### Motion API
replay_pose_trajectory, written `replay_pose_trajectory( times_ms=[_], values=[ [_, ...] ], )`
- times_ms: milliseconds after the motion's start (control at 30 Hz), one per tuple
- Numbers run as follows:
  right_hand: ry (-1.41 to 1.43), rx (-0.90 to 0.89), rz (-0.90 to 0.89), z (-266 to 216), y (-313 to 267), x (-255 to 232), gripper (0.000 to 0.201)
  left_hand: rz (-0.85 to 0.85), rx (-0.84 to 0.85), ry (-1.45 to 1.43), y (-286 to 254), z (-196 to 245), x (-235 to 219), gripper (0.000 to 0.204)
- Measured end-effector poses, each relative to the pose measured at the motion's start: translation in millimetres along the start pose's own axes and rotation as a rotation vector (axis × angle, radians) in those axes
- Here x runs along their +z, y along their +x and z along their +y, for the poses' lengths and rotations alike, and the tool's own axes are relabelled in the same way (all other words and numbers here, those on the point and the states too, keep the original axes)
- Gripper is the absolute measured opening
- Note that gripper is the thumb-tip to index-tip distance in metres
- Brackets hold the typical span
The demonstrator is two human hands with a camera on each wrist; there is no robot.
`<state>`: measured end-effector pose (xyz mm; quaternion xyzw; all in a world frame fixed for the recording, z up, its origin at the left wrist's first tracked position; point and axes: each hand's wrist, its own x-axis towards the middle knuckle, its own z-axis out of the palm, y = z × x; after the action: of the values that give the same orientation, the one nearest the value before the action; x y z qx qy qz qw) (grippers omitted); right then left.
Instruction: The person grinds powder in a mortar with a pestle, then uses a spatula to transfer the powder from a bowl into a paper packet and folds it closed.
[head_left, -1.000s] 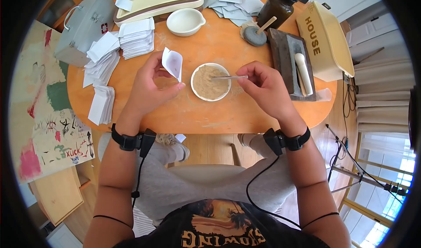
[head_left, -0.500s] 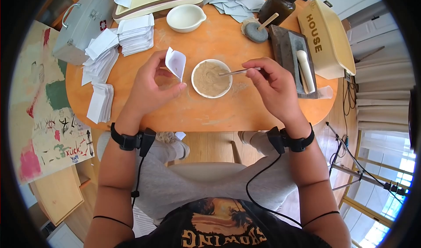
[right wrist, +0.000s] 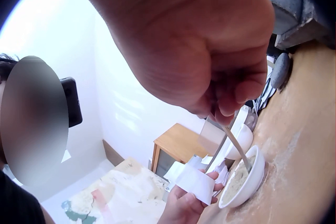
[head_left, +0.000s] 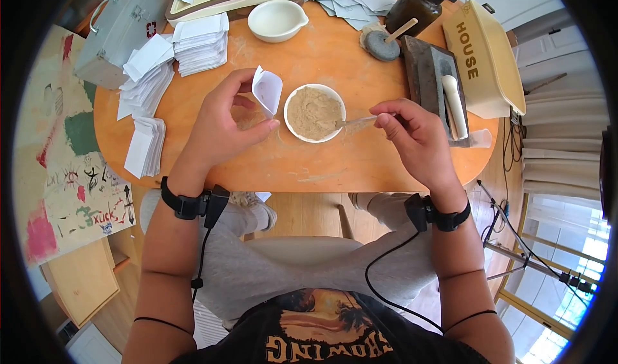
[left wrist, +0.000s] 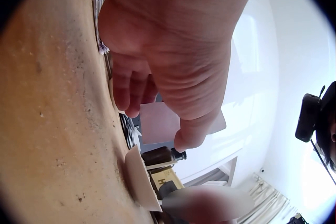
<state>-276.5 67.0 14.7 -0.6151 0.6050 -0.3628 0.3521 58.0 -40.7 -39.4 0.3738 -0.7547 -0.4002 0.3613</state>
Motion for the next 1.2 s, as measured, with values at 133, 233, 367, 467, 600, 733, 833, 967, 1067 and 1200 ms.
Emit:
replay_pose_trajectory(
  times_ms=[133, 233, 367, 467, 600, 733, 833, 967, 1067, 1200],
  values=[
    [0.114, 0.073, -0.020, 12.9, 2.2, 8.4, 0.022, -0.008, 0.019, 0.001, 1.5, -0.2, 0.1, 0.076],
    [0.188, 0.125, -0.033, 20.5, 6.3, 13.9, 0.022, -0.015, 0.019, 0.003, 1.7, -0.9, 0.4, 0.076],
    [0.327, 0.176, -0.058, 28.4, 9.3, 18.0, 0.023, -0.026, 0.005, 0.014, 0.7, -0.2, 1.7, 0.076],
    [0.397, 0.182, -0.066, 31.3, 12.4, 17.4, 0.023, -0.070, -0.036, 0.002, 0.4, 4.0, 1.9, 0.078],
    [0.448, 0.182, -0.054, 30.9, 13.8, 15.1, 0.024, -0.072, -0.037, 0.019, 0.4, 6.9, 3.7, 0.079],
    [0.470, 0.173, -0.026, 26.2, 14.0, 14.5, 0.024, -0.073, -0.035, 0.053, 0.1, 8.0, 5.7, 0.078],
    [0.477, 0.156, 0.013, 18.5, 14.9, 12.3, 0.025, -0.054, -0.006, 0.054, 0.9, 3.5, 9.7, 0.075],
    [0.570, 0.112, 0.057, 7.7, 16.8, 9.9, 0.025, -0.041, 0.019, 0.071, 1.8, 4.2, 12.7, 0.071],
    [0.603, 0.077, 0.080, -1.7, 18.0, 13.6, 0.024, -0.084, -0.002, 0.119, 2.9, 11.2, 12.9, 0.075],
    [0.106, -0.253, 0.083, -21.8, 13.6, 30.8, 0.021, -0.093, 0.004, 0.144, 2.5, 13.8, 17.3, 0.076]
  ],
)
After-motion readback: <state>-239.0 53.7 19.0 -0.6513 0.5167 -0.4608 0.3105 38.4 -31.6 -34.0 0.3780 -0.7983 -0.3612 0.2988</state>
